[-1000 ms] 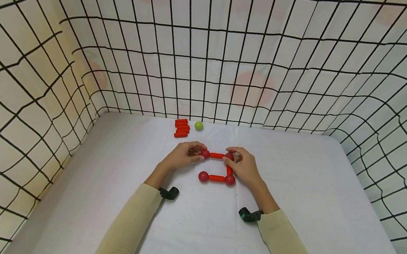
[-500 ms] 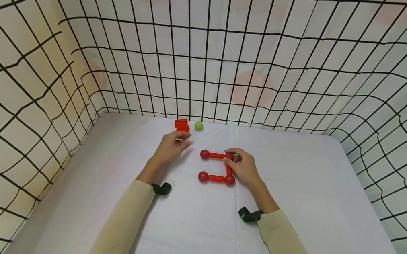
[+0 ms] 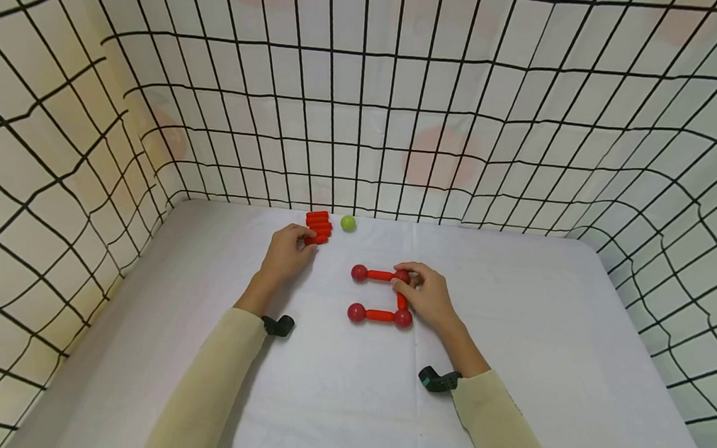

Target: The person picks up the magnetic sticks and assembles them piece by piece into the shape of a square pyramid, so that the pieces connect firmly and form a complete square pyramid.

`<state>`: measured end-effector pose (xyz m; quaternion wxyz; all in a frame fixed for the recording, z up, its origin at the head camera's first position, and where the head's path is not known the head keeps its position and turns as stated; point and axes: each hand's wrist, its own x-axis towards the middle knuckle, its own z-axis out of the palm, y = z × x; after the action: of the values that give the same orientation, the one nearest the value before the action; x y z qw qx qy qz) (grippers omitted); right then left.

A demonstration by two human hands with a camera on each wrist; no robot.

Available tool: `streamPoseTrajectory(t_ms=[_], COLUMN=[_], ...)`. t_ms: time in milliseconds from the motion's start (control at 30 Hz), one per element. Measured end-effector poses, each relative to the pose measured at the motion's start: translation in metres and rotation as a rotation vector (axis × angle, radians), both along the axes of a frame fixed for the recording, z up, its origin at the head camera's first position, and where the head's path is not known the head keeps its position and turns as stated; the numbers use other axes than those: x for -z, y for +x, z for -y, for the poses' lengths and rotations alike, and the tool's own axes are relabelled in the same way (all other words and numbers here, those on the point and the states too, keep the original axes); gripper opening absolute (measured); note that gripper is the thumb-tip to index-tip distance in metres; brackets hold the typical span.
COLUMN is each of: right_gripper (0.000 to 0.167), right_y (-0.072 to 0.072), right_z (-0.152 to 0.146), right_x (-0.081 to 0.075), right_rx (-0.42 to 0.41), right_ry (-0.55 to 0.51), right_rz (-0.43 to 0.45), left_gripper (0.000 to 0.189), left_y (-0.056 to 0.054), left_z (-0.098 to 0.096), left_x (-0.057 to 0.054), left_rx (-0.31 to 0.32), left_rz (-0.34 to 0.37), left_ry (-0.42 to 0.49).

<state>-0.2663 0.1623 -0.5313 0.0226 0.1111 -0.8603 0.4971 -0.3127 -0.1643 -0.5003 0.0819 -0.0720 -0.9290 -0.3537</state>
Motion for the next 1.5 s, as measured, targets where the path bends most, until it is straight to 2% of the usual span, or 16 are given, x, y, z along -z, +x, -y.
streamPoseTrajectory(t_ms=[167, 300, 567, 767, 933, 1100, 1367, 1500], right_gripper=[0.029, 0.030, 0.030, 0.030, 0.030, 0.029, 0.029, 0.028], right_y=[0.000, 0.001, 0.000, 0.000, 0.000, 0.001, 0.001, 0.000], right_z=[0.001, 0.001, -0.001, -0.001, -0.001, 0.000, 0.001, 0.002], right_x=[0.001, 0.002, 0.002, 0.001, 0.000, 0.000, 0.000, 0.000], right_rx=[0.002, -0.001, 0.000, 0.000, 0.001, 0.004, 0.005, 0.008], right_ry=[0.010, 0.012, 0.005, 0.010, 0.010, 0.005, 0.009, 0.015], right_rz=[0.006, 0.012, -0.005, -0.006, -0.011, -0.017, -0.019, -0.017], left_gripper=[0.015, 0.018, 0.037, 0.037, 0.039, 0.040, 0.039, 0.041], left_y=[0.003, 0.006, 0.019, 0.032, 0.040, 0.048, 0.054, 0.058], left_z=[0.000, -0.001, -0.008, -0.014, -0.020, -0.028, -0.041, -0.049], left_x=[0.004, 0.005, 0.001, -0.004, -0.005, -0.006, -0.003, -0.003], left_rx=[-0.013, -0.004, 0.082, 0.124, 0.171, 0.192, 0.268, 0.286], left_rz=[0.042, 0.088, 0.185, 0.274, 0.319, 0.390, 0.447, 0.449], left_ry=[0.021, 0.037, 0.074, 0.153, 0.181, 0.211, 0.249, 0.253])
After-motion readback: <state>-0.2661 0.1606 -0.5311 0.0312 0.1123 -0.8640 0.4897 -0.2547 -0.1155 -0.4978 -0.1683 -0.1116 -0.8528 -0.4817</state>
